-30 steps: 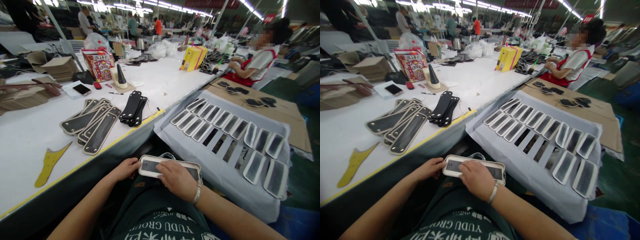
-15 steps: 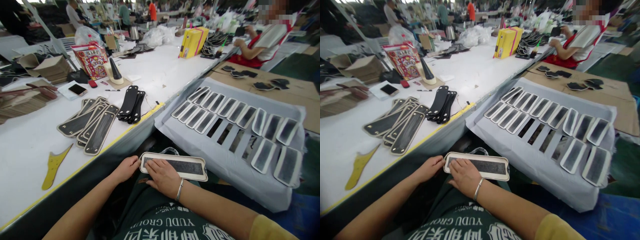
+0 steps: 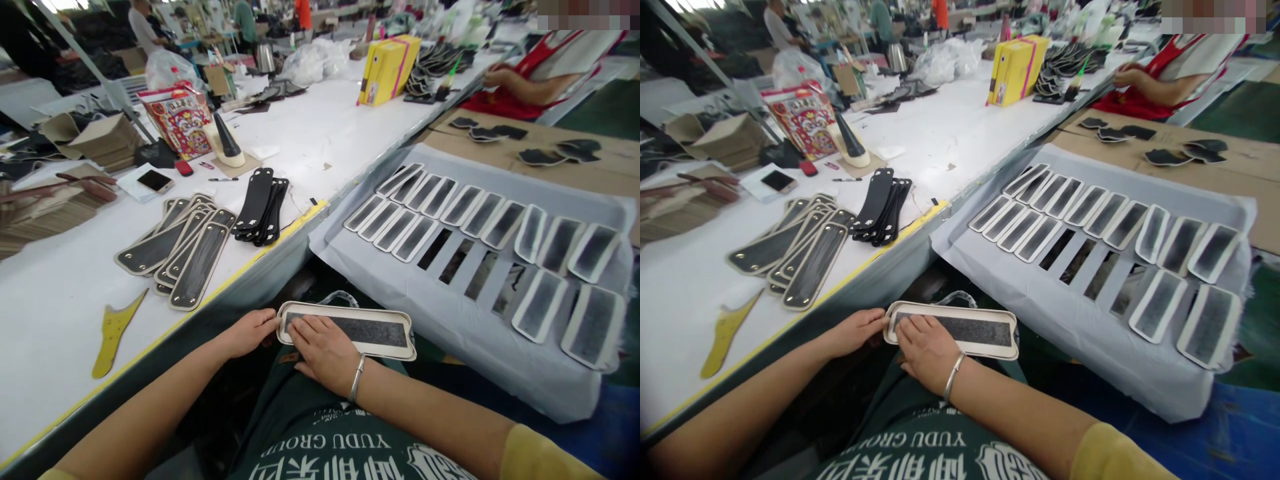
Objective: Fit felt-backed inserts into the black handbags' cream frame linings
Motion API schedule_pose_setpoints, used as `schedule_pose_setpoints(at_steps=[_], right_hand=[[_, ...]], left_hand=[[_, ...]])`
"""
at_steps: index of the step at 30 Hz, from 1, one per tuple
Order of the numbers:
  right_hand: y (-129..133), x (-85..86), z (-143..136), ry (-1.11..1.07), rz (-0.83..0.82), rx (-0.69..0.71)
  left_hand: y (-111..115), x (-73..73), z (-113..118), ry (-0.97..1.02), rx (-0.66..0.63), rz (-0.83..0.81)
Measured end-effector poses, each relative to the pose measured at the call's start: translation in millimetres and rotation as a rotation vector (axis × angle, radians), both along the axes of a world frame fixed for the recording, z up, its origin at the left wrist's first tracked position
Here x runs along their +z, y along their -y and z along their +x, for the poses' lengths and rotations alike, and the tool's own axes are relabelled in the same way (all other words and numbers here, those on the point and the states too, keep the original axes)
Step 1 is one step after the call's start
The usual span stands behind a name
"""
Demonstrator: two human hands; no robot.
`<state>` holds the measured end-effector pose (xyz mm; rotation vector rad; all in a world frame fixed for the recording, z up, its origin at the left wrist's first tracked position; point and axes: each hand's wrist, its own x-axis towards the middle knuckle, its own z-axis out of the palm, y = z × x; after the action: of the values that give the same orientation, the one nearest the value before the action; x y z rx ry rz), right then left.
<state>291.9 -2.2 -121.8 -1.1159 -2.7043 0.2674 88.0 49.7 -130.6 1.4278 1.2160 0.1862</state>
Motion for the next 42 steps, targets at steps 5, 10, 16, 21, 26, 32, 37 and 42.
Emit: schedule_pose_setpoints(at_steps=[5, 10, 16, 21, 26, 32, 37, 42], right_hand=[[0.7, 0.0, 2.1, -0.031, -0.010, -0.005], [-0.3, -1.9, 4.6, -0.058, -0.016, -0.013], [0.0, -4.0, 7.8, -0.070, -0.022, -0.010], [0.4, -9.2, 7.8, -0.076, -0.022, -0.010], [1.3, -10.0, 7.1, -0.095, -0.079, -0.008], [-0.5, -0.4, 11.2, -0.268, -0.251, -0.046], [-3.4, 4.0, 12.9, -0.352, -0.259, -0.157], [-3.8, 1.2, 10.5, -0.329, -0.201, -0.188]], left_hand=[[18.5, -28.7, -2.7, 0.444, 0.307, -0.276], [29.1, -49.3, -1.5, 0.634, 0.436, -0.330], [25.1, -57.6, 2.8, 0.678, 0.462, -0.308], [21.2, -53.8, 5.4, 0.637, 0.436, -0.280], [16.3, -31.1, 3.5, 0.478, 0.328, -0.182], [11.3, -16.7, 6.0, 0.249, 0.210, -0.061], [11.1, -21.2, 5.8, 0.315, 0.278, -0.149], [10.3, -19.3, 4.5, 0.297, 0.279, -0.172]])
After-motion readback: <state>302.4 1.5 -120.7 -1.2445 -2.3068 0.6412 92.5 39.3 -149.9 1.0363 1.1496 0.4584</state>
